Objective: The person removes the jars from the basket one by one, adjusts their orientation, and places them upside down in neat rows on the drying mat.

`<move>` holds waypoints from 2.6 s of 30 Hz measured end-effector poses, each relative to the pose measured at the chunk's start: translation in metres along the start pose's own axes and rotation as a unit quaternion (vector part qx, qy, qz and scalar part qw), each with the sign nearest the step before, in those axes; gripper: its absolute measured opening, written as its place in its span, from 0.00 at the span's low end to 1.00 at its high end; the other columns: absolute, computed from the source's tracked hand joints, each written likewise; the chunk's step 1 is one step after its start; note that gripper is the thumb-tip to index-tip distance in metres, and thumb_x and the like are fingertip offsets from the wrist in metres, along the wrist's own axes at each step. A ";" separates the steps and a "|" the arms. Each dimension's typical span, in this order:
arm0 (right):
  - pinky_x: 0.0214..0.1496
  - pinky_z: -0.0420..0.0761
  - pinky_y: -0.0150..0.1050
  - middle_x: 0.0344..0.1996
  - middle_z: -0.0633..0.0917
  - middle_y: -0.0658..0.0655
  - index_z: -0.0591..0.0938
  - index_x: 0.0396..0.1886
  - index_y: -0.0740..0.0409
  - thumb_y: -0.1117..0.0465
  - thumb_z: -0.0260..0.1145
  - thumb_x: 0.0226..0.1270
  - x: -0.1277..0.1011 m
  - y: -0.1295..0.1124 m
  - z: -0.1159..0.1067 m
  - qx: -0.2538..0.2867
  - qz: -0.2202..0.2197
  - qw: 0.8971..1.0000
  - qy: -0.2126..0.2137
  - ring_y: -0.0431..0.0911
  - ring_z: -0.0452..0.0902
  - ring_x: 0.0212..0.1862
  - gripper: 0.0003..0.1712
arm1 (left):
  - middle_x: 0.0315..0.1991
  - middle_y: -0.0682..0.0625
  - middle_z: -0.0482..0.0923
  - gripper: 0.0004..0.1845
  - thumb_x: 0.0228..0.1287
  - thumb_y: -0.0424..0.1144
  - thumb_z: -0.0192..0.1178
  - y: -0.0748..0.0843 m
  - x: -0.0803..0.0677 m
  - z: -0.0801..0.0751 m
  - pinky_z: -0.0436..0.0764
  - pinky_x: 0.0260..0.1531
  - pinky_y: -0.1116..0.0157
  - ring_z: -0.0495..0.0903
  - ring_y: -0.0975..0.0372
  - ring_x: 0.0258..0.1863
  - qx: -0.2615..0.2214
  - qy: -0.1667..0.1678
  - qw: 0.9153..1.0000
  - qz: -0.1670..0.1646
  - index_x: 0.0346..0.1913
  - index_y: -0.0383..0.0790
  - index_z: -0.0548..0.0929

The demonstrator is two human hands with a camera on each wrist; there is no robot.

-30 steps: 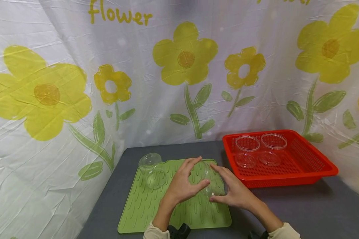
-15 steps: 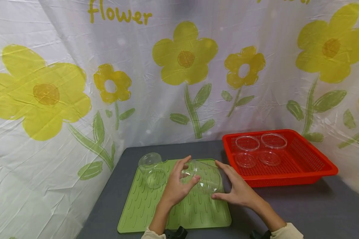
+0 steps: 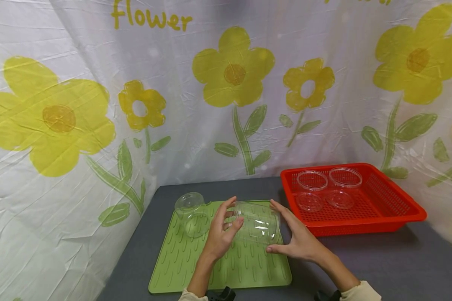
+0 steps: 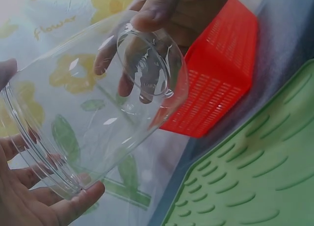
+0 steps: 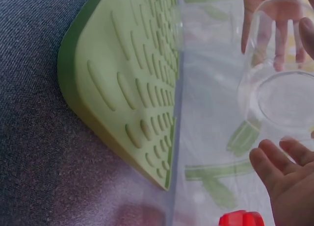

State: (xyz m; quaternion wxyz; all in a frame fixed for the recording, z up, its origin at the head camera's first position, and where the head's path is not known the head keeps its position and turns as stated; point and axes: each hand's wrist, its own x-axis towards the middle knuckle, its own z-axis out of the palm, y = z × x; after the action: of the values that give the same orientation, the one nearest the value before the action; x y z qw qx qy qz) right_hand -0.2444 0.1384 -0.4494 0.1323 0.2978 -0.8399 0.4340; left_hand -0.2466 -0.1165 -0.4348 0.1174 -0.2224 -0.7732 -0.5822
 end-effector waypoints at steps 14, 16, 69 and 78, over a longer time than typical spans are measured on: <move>0.65 0.81 0.36 0.71 0.72 0.53 0.65 0.76 0.44 0.52 0.87 0.46 0.003 0.001 -0.001 0.050 -0.027 0.998 0.016 0.43 0.72 0.67 0.58 | 0.76 0.39 0.62 0.32 0.76 0.43 0.55 -0.006 0.001 -0.002 0.76 0.61 0.44 0.70 0.41 0.70 -0.026 -0.033 0.999 -0.022 0.79 0.55 0.60; 0.64 0.81 0.37 0.70 0.73 0.53 0.65 0.76 0.44 0.51 0.87 0.46 0.004 0.000 -0.002 0.048 -0.025 0.998 0.015 0.43 0.72 0.66 0.58 | 0.76 0.40 0.61 0.32 0.76 0.43 0.55 -0.007 0.001 -0.003 0.75 0.63 0.43 0.68 0.41 0.71 -0.026 -0.037 0.999 -0.022 0.79 0.55 0.60; 0.62 0.79 0.63 0.73 0.70 0.53 0.58 0.82 0.40 0.44 0.84 0.48 0.003 -0.006 -0.006 -0.043 -0.029 0.998 -0.022 0.52 0.68 0.70 0.64 | 0.68 0.52 0.75 0.51 0.39 0.61 0.82 0.005 0.007 0.005 0.80 0.62 0.51 0.73 0.55 0.69 0.334 -0.082 0.918 0.198 0.71 0.54 0.75; 0.67 0.78 0.55 0.74 0.68 0.54 0.52 0.83 0.39 0.46 0.85 0.49 0.003 -0.007 -0.007 -0.003 -0.007 1.000 -0.016 0.55 0.69 0.71 0.68 | 0.70 0.56 0.72 0.51 0.43 0.58 0.82 -0.002 0.000 0.001 0.80 0.61 0.50 0.71 0.58 0.70 0.256 -0.066 0.953 0.146 0.73 0.60 0.70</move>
State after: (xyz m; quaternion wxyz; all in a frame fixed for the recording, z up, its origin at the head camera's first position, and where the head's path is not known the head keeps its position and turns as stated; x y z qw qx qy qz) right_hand -0.2431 0.1395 -0.4393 0.1232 0.3102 -0.8412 0.4253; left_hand -0.2476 -0.1154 -0.4365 0.2030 -0.3329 -0.8613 -0.3258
